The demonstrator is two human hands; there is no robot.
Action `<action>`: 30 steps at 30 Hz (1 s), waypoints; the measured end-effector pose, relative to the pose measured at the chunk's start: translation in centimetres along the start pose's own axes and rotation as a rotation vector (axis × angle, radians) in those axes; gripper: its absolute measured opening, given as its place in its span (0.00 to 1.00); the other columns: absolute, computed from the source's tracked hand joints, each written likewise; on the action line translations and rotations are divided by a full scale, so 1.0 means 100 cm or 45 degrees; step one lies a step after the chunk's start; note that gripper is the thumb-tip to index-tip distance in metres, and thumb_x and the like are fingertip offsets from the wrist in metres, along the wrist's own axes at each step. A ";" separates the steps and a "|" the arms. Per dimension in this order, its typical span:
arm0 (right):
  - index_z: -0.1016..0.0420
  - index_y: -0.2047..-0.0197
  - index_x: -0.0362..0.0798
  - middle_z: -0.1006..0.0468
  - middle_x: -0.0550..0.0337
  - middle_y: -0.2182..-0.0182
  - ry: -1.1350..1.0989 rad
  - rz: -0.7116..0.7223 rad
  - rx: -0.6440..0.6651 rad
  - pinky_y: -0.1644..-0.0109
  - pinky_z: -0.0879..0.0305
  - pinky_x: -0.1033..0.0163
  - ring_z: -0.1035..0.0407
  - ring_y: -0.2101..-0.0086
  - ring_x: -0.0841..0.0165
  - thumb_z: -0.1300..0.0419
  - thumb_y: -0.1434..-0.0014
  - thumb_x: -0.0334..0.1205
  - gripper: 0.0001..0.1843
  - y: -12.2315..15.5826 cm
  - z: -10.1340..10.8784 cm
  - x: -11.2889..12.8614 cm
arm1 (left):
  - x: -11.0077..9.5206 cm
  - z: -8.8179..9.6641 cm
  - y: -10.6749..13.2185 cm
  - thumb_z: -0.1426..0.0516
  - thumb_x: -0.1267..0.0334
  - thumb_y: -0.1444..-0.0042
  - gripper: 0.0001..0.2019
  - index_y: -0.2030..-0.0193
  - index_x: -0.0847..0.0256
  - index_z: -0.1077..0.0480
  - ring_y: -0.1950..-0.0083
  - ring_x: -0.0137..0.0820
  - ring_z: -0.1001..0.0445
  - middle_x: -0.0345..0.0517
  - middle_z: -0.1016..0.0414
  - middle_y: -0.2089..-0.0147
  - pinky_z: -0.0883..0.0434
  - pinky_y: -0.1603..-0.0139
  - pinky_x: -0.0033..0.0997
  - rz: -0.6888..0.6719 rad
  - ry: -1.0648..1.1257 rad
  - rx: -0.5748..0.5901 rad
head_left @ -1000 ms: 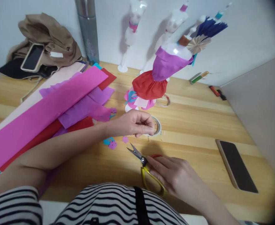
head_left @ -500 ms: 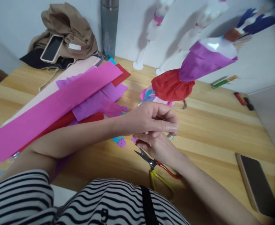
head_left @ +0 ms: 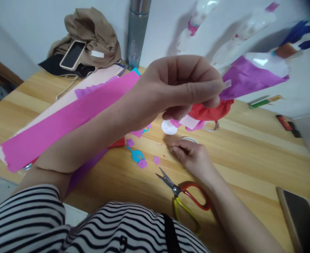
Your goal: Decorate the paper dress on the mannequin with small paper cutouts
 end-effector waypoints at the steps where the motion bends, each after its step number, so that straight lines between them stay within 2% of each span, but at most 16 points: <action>1: 0.17 0.62 0.49 0.17 0.53 0.70 -0.005 0.031 0.024 0.67 0.30 0.59 0.24 0.71 0.63 0.39 0.36 0.37 0.08 0.000 -0.002 0.003 | 0.000 0.002 -0.001 0.44 0.74 0.36 0.11 0.72 0.67 0.32 0.79 0.12 0.38 0.32 0.26 0.73 0.47 0.75 0.19 0.002 -0.007 -0.024; 5: 0.16 0.61 0.50 0.14 0.53 0.65 -0.065 0.135 0.128 0.62 0.26 0.58 0.20 0.66 0.61 0.37 0.37 0.35 0.07 0.002 -0.009 0.016 | 0.000 0.005 -0.002 0.47 0.79 0.34 0.14 0.72 0.67 0.33 0.79 0.13 0.39 0.34 0.27 0.74 0.48 0.75 0.21 0.049 -0.018 -0.075; 7: 0.16 0.62 0.51 0.14 0.54 0.66 -0.063 0.135 0.158 0.63 0.26 0.57 0.20 0.67 0.61 0.37 0.37 0.35 0.07 0.003 -0.012 0.019 | -0.001 0.005 -0.002 0.47 0.78 0.34 0.15 0.73 0.67 0.33 0.79 0.14 0.39 0.35 0.26 0.73 0.46 0.75 0.21 0.085 -0.028 -0.092; 15: 0.17 0.65 0.51 0.17 0.59 0.73 0.066 -0.031 0.067 0.72 0.36 0.63 0.29 0.77 0.68 0.39 0.39 0.37 0.08 -0.018 -0.021 0.019 | -0.010 0.010 0.000 0.42 0.72 0.35 0.13 0.73 0.68 0.32 0.79 0.11 0.39 0.37 0.27 0.72 0.44 0.71 0.19 0.098 -0.103 -0.139; 18: 0.18 0.66 0.51 0.18 0.60 0.76 0.137 -0.078 0.063 0.73 0.38 0.64 0.30 0.78 0.69 0.38 0.40 0.36 0.07 -0.021 -0.025 0.019 | -0.010 0.011 0.003 0.39 0.68 0.36 0.12 0.71 0.66 0.31 0.77 0.14 0.37 0.37 0.28 0.71 0.42 0.72 0.19 0.148 -0.121 -0.174; 20: 0.17 0.66 0.50 0.16 0.59 0.73 0.157 -0.080 0.076 0.72 0.37 0.64 0.28 0.77 0.68 0.38 0.41 0.34 0.07 -0.018 -0.027 0.020 | -0.010 0.012 0.005 0.37 0.66 0.38 0.12 0.71 0.64 0.30 0.77 0.17 0.37 0.39 0.28 0.72 0.42 0.74 0.20 0.161 -0.115 -0.194; 23: 0.18 0.67 0.49 0.16 0.56 0.71 0.144 -0.028 0.116 0.69 0.35 0.64 0.26 0.74 0.67 0.40 0.41 0.31 0.09 -0.008 -0.028 0.026 | -0.014 0.013 0.007 0.39 0.68 0.37 0.12 0.72 0.62 0.32 0.78 0.17 0.39 0.39 0.27 0.71 0.44 0.77 0.21 0.094 -0.090 -0.161; 26: 0.20 0.68 0.49 0.18 0.58 0.72 0.168 0.018 0.153 0.68 0.35 0.64 0.27 0.73 0.66 0.41 0.40 0.30 0.10 0.001 -0.029 0.033 | -0.019 0.013 0.007 0.44 0.73 0.35 0.12 0.72 0.64 0.32 0.78 0.14 0.40 0.38 0.26 0.70 0.47 0.77 0.20 -0.003 -0.040 -0.078; 30: 0.19 0.67 0.48 0.19 0.57 0.72 0.162 -0.033 0.136 0.68 0.34 0.63 0.27 0.73 0.66 0.42 0.40 0.29 0.10 0.006 -0.023 0.032 | -0.019 0.012 0.007 0.45 0.74 0.34 0.12 0.71 0.65 0.32 0.79 0.16 0.41 0.40 0.27 0.71 0.50 0.79 0.22 -0.045 -0.009 -0.036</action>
Point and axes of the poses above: each hand's wrist, its own y-axis away from the middle knuckle, its own z-axis out of the back of the hand, x = y × z, the point moved 6 cm from there along -y, towards the middle knuckle
